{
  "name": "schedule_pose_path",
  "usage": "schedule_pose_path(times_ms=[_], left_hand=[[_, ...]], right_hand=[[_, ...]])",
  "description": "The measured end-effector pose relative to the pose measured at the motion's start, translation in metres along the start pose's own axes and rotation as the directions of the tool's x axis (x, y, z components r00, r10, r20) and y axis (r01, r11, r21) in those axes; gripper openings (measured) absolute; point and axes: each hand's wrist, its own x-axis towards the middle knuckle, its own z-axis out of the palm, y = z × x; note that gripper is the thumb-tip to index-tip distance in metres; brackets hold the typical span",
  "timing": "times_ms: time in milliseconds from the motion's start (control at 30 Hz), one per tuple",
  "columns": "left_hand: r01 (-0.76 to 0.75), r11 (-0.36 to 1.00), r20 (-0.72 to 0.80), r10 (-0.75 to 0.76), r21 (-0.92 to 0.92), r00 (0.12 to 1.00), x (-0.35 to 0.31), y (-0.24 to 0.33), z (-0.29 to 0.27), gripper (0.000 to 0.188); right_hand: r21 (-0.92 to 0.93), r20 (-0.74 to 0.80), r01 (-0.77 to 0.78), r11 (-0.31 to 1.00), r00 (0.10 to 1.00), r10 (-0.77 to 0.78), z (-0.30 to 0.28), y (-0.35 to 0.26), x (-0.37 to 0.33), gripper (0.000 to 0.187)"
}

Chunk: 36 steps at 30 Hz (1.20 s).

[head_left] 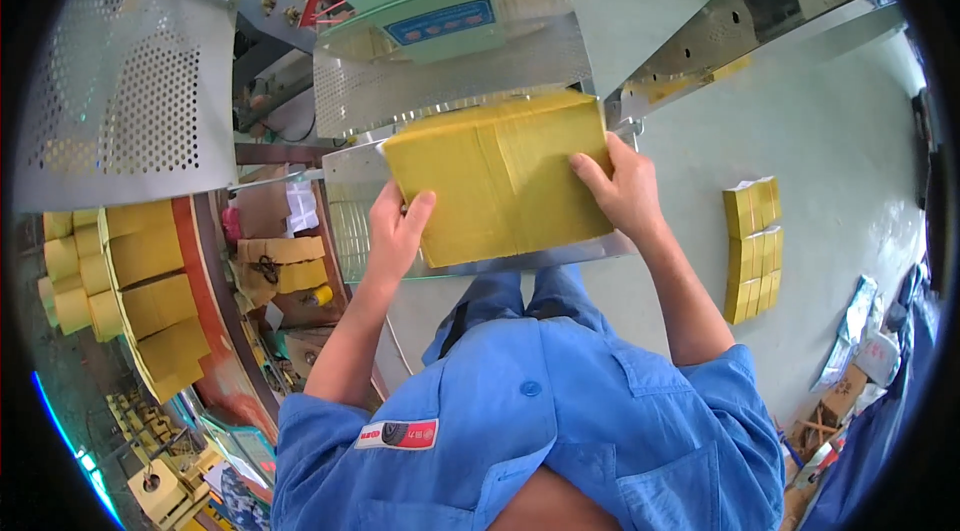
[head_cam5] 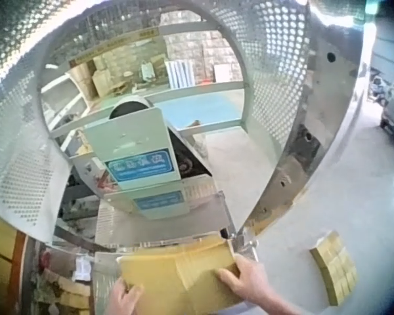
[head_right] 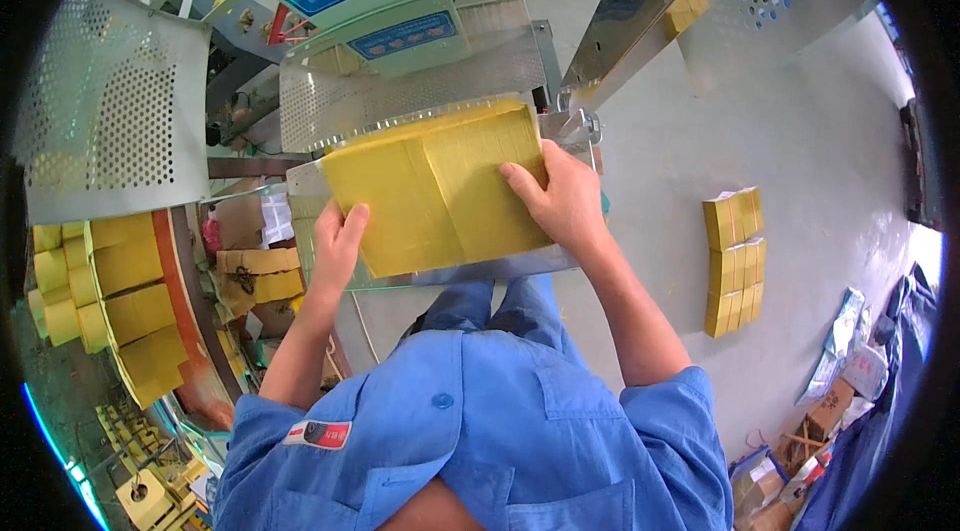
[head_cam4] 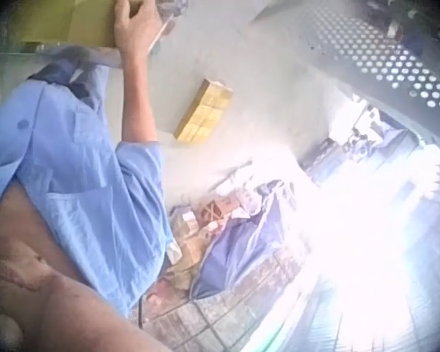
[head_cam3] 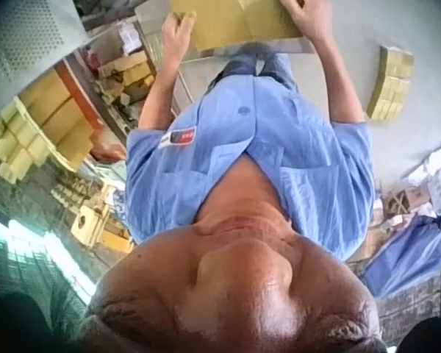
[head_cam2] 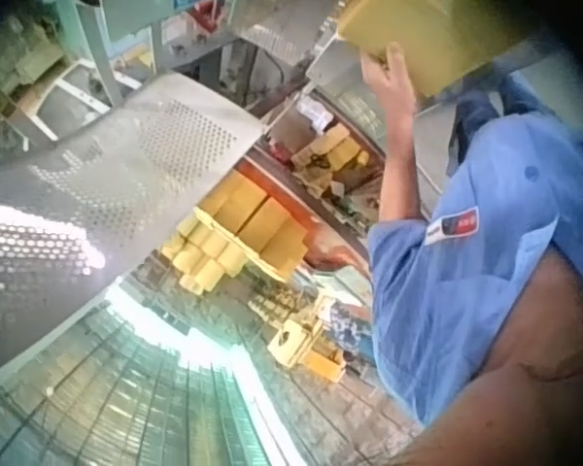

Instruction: The recorder weighs stacks of yellow paper, adjusts the quantity based on weight, and uses a strapping machine to secure the stacks.

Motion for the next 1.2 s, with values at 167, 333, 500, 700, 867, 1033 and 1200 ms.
schedule_pose_path(times_ms=[167, 333, 500, 700, 867, 1033, 1200], left_hand=[[0.205, 0.979, 0.011, -0.205, 0.005, 0.979, 0.017, -0.054, -0.006, 0.054], [0.521, 0.849, 0.082, -0.516, -0.083, 0.853, 0.011, -0.029, -0.019, 0.063], [0.397, 0.909, -0.143, -0.412, -0.124, 0.900, 0.015, -0.057, -0.014, 0.063], [0.241, 0.809, -0.070, -0.328, -0.536, 0.942, 0.019, -0.103, 0.016, 0.065], [0.270, 0.567, 0.092, -0.322, -0.778, 0.942, 0.006, -0.071, 0.040, 0.069], [0.174, 0.523, 0.038, -0.261, -0.834, 0.965, 0.013, -0.049, 0.046, 0.065], [0.142, 0.612, 0.106, -0.094, -0.778, 0.990, 0.066, -0.031, 0.023, 0.067]], right_hand=[[-0.132, 0.085, -0.045, 0.990, 0.995, 0.057, 0.018, 0.033, 0.016, 0.046], [0.262, 0.077, -0.120, 0.958, 0.992, 0.103, 0.011, 0.046, -0.002, 0.044], [0.612, 0.163, -0.285, 0.738, 0.958, 0.235, 0.017, 0.068, -0.008, 0.036], [0.837, 0.108, -0.172, 0.520, 0.983, 0.150, 0.043, 0.086, -0.016, 0.034], [0.855, 0.019, -0.069, 0.514, 0.995, 0.101, 0.060, 0.063, -0.021, 0.044], [0.861, -0.020, -0.020, 0.508, 0.997, 0.073, 0.072, 0.048, -0.009, 0.050], [0.789, 0.090, -0.143, 0.598, 0.989, 0.117, 0.048, 0.010, 0.041, 0.052]])
